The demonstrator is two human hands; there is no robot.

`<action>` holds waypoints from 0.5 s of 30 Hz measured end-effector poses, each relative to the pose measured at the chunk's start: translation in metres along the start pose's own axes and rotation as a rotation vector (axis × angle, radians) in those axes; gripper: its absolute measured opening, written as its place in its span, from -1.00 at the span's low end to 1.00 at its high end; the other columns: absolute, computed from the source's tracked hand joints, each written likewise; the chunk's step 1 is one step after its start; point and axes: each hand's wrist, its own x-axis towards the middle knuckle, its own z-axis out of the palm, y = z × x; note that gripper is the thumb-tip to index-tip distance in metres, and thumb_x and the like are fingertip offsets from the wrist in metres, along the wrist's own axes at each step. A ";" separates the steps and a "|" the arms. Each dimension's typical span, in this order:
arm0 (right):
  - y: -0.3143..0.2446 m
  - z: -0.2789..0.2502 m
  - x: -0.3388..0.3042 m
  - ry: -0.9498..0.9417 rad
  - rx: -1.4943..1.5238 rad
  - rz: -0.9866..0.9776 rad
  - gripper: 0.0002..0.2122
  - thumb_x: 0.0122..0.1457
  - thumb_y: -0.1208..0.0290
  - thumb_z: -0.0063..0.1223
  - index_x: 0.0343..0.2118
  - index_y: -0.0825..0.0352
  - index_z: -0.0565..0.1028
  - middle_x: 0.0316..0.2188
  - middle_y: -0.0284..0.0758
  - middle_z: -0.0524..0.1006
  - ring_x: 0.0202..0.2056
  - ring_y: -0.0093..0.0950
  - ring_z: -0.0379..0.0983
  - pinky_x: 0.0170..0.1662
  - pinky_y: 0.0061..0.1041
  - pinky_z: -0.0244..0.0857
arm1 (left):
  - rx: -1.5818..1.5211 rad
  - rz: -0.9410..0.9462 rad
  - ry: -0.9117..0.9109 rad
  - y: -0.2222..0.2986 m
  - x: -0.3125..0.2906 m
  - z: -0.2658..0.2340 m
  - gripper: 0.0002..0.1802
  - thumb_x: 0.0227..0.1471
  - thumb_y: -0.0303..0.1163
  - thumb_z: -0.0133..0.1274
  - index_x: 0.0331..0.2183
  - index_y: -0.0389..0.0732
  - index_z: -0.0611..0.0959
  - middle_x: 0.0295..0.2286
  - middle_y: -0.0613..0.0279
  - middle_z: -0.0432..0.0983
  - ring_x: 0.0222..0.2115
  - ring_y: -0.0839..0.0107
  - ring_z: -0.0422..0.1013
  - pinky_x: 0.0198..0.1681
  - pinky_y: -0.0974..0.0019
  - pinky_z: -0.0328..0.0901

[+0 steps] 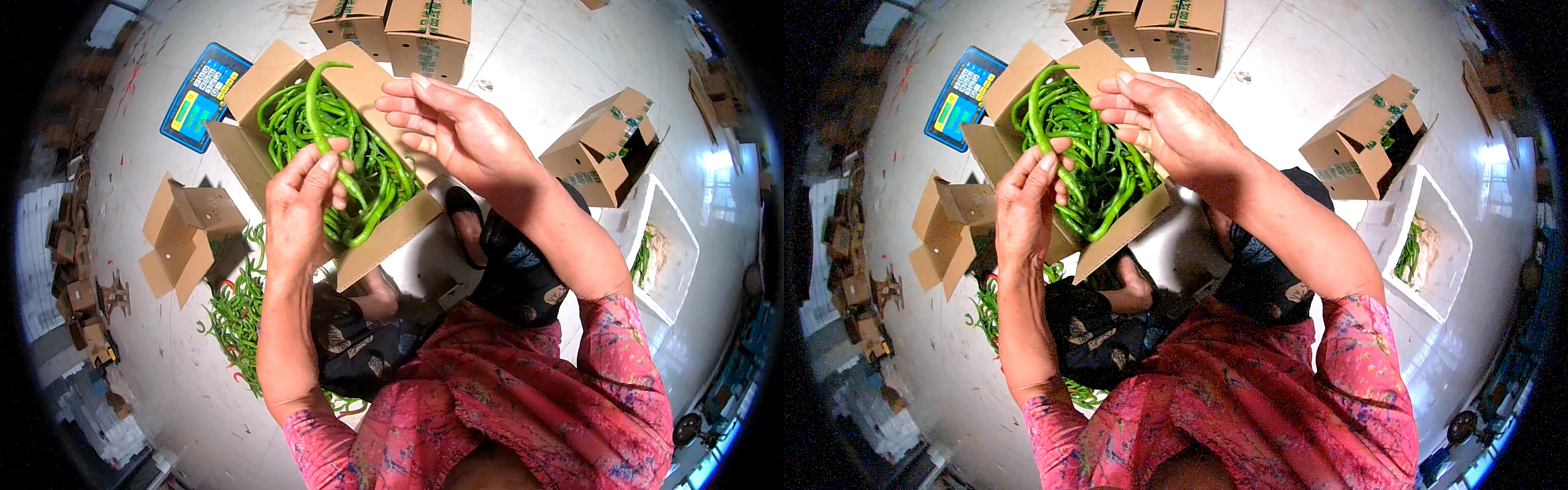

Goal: The person picks up green peppers from a pile on the floor by hand and places them into cardboard boxes. They occasionally lift and move the boxes near a digital scale.

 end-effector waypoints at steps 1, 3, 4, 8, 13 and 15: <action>0.000 -0.003 -0.001 -0.018 -0.022 -0.013 -0.63 0.35 0.25 -0.20 0.03 0.48 0.38 -0.08 -0.22 0.49 -0.08 -0.54 0.40 0.00 -0.58 0.31 | -0.017 0.001 0.005 0.000 0.001 -0.002 -0.69 0.18 -0.36 0.00 -0.11 -0.35 0.59 -0.40 0.28 0.51 -0.52 0.64 0.30 -0.44 0.56 0.24; 0.000 -0.005 -0.002 -0.044 -0.038 -0.025 -0.63 0.34 0.26 -0.19 0.02 0.48 0.39 -0.09 -0.21 0.48 -0.09 -0.54 0.39 -0.01 -0.59 0.30 | -0.053 0.000 0.011 0.000 0.002 -0.006 -0.68 0.19 -0.36 -0.02 -0.10 -0.37 0.58 -0.39 0.28 0.50 -0.51 0.64 0.30 -0.44 0.56 0.24; 0.000 -0.005 -0.002 -0.052 -0.033 -0.024 -0.64 0.34 0.28 -0.18 0.01 0.48 0.39 -0.10 -0.22 0.49 -0.11 -0.54 0.39 -0.03 -0.60 0.30 | -0.060 0.009 0.024 -0.001 0.003 -0.007 -0.68 0.19 -0.37 -0.02 -0.09 -0.37 0.57 -0.39 0.28 0.50 -0.51 0.64 0.30 -0.44 0.56 0.24; -0.002 -0.007 -0.001 -0.060 0.002 -0.024 -0.68 0.36 0.35 -0.21 0.01 0.49 0.40 -0.15 -0.25 0.52 -0.17 -0.57 0.43 -0.10 -0.60 0.37 | -0.029 0.030 0.097 -0.002 0.008 -0.011 -0.65 0.20 -0.34 -0.02 -0.07 -0.39 0.55 -0.39 0.28 0.50 -0.52 0.64 0.31 -0.44 0.57 0.24; -0.002 -0.005 0.000 -0.044 0.014 0.000 -0.69 0.36 0.36 -0.21 0.01 0.49 0.40 -0.17 -0.26 0.53 -0.18 -0.58 0.43 -0.14 -0.63 0.37 | 0.132 0.046 0.219 -0.017 0.036 -0.023 -0.55 0.18 -0.32 -0.01 0.01 -0.44 0.47 -0.24 0.13 0.51 -0.42 0.52 0.42 -0.37 0.50 0.31; -0.001 -0.004 0.001 -0.053 0.032 0.015 -0.69 0.36 0.38 -0.21 0.02 0.49 0.39 -0.17 -0.27 0.52 -0.19 -0.58 0.43 -0.15 -0.64 0.38 | 0.190 0.040 0.257 -0.020 0.046 -0.030 -0.49 0.16 -0.32 0.00 0.07 -0.43 0.41 -0.11 0.02 0.49 -0.30 0.40 0.49 -0.29 0.40 0.36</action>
